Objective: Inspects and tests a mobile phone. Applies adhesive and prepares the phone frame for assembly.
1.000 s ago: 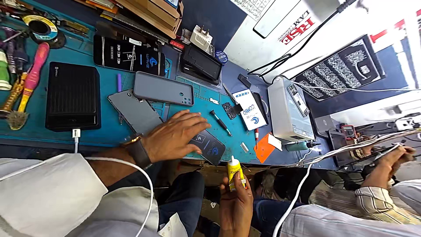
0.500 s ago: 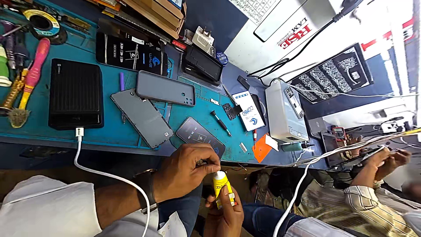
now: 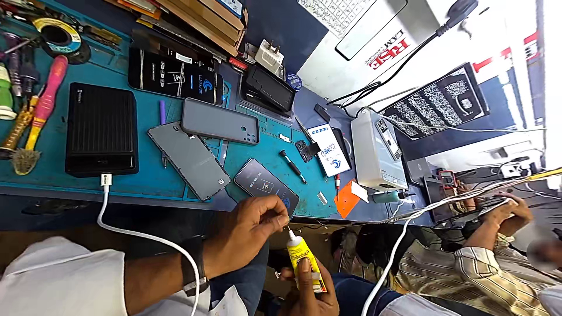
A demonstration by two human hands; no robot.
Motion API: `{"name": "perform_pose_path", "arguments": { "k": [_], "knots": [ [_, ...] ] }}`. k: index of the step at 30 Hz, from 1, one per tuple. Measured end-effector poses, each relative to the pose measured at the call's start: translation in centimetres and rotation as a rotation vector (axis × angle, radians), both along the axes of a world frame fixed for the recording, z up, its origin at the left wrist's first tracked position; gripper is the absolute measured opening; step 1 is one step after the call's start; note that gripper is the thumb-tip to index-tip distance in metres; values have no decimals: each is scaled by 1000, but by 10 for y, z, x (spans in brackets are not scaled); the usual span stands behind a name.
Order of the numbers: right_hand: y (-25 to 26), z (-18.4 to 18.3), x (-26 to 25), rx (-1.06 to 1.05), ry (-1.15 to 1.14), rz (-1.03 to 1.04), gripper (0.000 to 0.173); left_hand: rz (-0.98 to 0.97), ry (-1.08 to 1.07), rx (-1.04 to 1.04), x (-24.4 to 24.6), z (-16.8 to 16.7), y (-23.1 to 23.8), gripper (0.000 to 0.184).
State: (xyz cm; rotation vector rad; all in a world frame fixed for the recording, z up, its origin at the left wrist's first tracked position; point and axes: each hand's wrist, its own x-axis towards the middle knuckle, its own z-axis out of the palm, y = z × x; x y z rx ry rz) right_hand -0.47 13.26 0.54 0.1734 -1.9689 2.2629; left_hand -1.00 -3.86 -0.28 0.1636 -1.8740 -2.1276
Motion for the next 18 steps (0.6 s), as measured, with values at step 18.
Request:
{"name": "perform_pose_path", "arguments": {
  "k": [18],
  "knots": [
    [6, 4, 0, -102, -82, 38, 14, 97, 303, -449, 7, -9, -5, 14]
  ]
}}
